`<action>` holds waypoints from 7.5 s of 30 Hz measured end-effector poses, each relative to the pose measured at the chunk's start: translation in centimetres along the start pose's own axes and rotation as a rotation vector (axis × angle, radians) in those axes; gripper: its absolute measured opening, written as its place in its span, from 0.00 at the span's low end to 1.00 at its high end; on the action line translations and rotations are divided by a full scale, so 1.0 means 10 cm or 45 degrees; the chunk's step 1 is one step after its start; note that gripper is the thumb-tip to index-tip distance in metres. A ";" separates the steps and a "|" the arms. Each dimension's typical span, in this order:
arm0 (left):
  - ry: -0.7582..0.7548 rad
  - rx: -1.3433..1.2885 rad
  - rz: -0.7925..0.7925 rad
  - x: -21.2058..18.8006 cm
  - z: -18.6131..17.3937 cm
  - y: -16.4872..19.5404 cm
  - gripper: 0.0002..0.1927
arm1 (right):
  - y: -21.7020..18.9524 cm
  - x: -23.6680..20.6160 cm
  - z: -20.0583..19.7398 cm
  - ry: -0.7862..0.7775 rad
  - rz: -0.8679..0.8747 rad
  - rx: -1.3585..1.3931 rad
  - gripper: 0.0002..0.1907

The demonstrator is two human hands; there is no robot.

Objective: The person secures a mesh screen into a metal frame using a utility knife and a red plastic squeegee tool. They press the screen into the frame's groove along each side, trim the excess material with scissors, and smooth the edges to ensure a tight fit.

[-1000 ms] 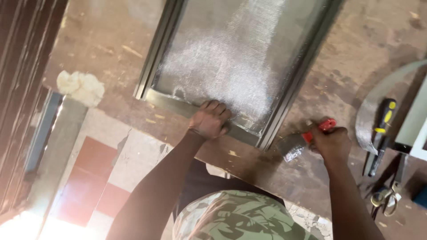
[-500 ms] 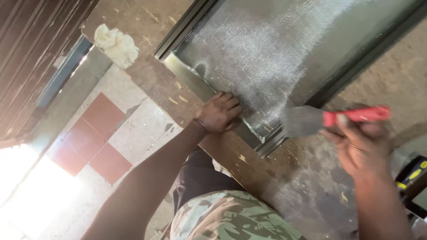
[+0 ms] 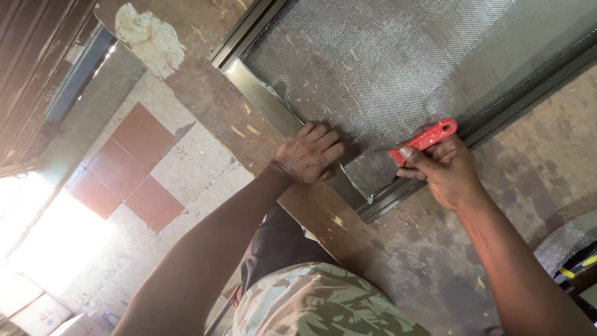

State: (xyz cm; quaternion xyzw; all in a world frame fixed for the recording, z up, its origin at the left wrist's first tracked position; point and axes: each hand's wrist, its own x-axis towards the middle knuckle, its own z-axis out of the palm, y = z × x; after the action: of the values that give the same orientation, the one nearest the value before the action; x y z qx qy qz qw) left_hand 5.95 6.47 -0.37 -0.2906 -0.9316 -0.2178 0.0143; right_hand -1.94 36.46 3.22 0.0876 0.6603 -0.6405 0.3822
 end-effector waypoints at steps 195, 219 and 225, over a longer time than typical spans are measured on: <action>0.085 0.261 0.130 0.02 -0.62 -1.25 0.23 | -0.27 0.76 1.25 0.201 -0.133 -0.272 0.15; 0.094 -0.168 -0.331 0.82 -1.04 -2.17 0.45 | -0.60 1.25 1.74 0.100 -0.283 0.046 0.11; 0.185 -0.167 -0.401 0.79 -1.09 -2.17 0.42 | -0.66 1.18 1.85 0.103 -0.355 -0.244 0.11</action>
State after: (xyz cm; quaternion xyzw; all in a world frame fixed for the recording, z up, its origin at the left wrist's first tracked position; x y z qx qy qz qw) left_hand -13.61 -9.74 2.08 -0.1247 -0.9459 -0.2980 0.0285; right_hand -6.80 14.07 3.14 -0.0157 0.7388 -0.6175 0.2694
